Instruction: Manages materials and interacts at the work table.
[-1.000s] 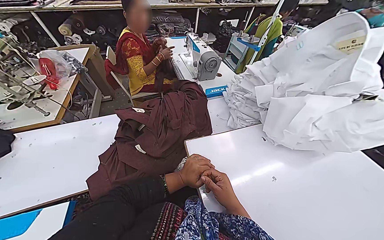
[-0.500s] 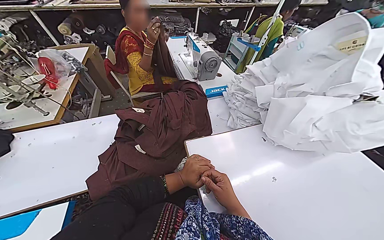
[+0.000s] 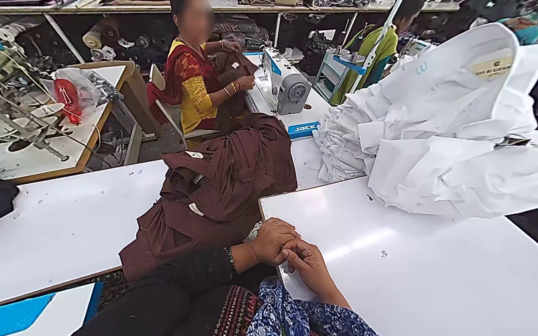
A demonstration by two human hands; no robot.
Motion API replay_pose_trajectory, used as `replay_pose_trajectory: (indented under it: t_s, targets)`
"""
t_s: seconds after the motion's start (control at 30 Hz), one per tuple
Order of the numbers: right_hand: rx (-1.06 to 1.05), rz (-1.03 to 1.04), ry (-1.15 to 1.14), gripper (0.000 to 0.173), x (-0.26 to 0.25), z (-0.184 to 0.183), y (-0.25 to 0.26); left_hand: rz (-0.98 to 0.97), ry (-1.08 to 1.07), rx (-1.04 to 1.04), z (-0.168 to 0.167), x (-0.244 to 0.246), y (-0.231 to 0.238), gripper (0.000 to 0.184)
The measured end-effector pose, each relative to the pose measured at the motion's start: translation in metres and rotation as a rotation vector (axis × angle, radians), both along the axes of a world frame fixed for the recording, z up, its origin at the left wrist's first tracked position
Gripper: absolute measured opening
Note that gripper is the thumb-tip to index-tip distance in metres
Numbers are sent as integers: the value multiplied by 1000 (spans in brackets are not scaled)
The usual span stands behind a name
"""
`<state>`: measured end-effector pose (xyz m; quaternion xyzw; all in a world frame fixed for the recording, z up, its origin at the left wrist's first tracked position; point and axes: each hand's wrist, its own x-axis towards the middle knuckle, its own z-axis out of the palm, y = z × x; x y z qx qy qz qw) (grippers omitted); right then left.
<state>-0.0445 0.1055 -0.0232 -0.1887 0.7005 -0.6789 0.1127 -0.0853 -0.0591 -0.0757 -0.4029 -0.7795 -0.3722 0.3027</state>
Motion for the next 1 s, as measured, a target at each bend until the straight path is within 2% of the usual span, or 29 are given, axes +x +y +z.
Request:
replay_pose_trajectory:
  t_s: [1.0]
  targets:
    - [3,4,-15,9,0,0,1,-4,-6,1,-1,0,-1,48]
